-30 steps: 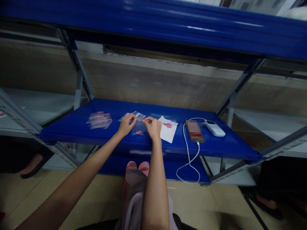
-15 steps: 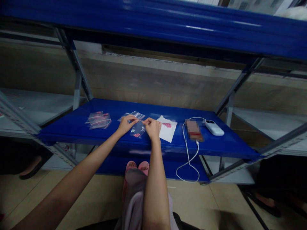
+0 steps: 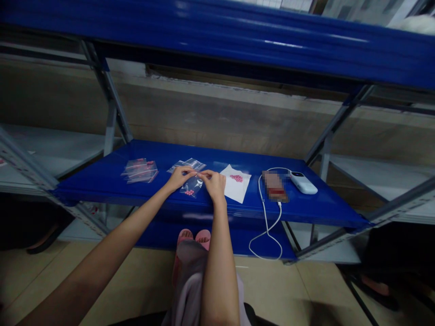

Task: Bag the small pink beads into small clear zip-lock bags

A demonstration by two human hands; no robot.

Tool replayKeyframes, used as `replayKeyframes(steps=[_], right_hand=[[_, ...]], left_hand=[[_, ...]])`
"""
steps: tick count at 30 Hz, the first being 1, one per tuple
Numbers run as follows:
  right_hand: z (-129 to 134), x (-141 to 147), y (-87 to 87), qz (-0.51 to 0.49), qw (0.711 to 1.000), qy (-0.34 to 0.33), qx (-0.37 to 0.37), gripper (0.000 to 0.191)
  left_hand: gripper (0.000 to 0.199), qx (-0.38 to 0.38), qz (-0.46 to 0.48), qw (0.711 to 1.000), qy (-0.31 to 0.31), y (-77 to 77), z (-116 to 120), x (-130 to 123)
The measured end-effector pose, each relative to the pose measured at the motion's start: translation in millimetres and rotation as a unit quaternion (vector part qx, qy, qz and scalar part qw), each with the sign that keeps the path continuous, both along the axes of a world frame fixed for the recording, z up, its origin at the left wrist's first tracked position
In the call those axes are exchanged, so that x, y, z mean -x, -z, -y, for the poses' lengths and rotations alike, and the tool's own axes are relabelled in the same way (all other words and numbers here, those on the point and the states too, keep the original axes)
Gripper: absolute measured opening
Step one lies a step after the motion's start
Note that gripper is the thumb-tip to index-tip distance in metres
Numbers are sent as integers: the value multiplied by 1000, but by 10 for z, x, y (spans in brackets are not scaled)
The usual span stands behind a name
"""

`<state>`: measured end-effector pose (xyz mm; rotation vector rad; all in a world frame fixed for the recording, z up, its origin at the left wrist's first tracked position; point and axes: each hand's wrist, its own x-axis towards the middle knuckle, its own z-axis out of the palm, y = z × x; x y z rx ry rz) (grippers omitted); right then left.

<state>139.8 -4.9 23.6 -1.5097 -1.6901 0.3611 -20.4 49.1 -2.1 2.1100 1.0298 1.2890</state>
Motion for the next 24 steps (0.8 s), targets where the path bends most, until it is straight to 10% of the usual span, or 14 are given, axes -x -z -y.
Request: replayKeyframes(steps=[24], right_hand=[[-3,99,104,53,998,20,-17,27]], left_hand=[[10,22,-20,1000,-4,-10,26,-23]])
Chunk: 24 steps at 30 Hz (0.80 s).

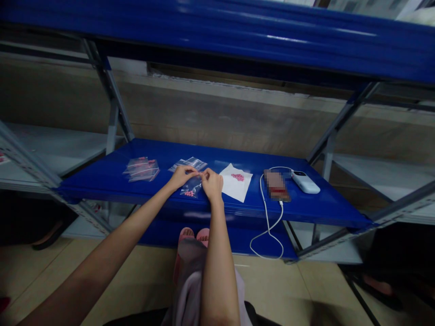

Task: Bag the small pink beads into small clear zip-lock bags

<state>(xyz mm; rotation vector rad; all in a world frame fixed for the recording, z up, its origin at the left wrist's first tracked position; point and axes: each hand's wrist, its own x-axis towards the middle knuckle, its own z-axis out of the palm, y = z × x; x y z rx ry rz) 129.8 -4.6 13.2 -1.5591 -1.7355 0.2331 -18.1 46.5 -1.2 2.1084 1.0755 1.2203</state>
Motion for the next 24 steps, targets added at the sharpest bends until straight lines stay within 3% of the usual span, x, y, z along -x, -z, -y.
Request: replayKeyframes(steps=[8,16,20,24], right_hand=[[-34,19,54,24,1000,8,18,22],[-18,3,50,-30,999,5,16,29],[-24,-22,46,-17,999,40,30,27],[-31,-17,34,15,998,46,29,26]], left_hand=[[10,-75,-114,990,-31,-44,73,-19],[15,-66,-95,993,-38,-66,86,-16],[17,-35,-108,993,-17,-95,120,-14],[16,-22,-122,992,-33,-124,140,-12]])
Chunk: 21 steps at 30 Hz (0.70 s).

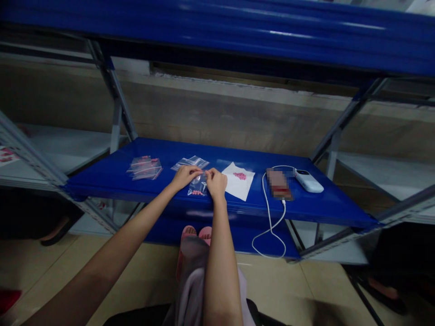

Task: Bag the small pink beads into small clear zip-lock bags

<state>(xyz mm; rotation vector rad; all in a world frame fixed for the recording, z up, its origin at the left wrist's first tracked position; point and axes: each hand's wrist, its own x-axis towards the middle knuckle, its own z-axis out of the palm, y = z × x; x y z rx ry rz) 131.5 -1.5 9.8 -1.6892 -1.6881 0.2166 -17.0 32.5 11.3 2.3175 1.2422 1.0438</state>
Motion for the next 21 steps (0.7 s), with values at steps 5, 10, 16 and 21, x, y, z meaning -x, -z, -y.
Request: replayKeyframes(steps=[5,10,16,21], right_hand=[[28,35,-22,33,999,-8,-13,27],[71,41,-7,-33,998,-44,-39,31],[32,33,58,-89,994,-47,-52,38],[44,35,72,-72,994,-73,-27,32]], left_hand=[[18,-35,-51,997,-39,38,42,-24],[16,-68,-46,992,-94,-90,51,104],[24,-171,42,935,-309,-733,-161,874],[34,-98,-140,934,-313,-655,-99,1470]])
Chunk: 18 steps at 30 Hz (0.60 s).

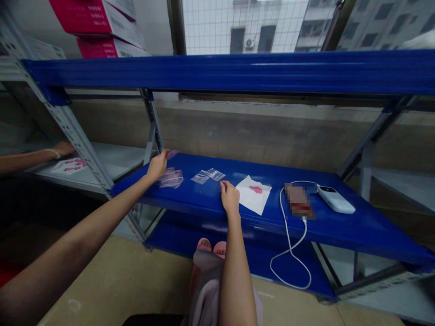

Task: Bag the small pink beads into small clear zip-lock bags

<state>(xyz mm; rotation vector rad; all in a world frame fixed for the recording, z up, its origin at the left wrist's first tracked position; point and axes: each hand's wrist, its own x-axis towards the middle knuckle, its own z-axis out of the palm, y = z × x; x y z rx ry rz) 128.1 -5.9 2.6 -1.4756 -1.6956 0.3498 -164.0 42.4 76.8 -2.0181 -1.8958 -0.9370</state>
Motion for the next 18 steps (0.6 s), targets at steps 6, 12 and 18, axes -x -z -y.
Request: replayKeyframes(steps=[6,12,18], right_hand=[[-8,2,-12,16,1000,-4,24,33],[-12,-3,-12,17,999,-8,29,33],[-3,-5,-25,14,1000,-6,27,31]], left_hand=[[36,125,-24,979,156,548,180,278],[39,44,-12,993,109,512,220,185],[37,85,-114,961,237,429,125,-270]])
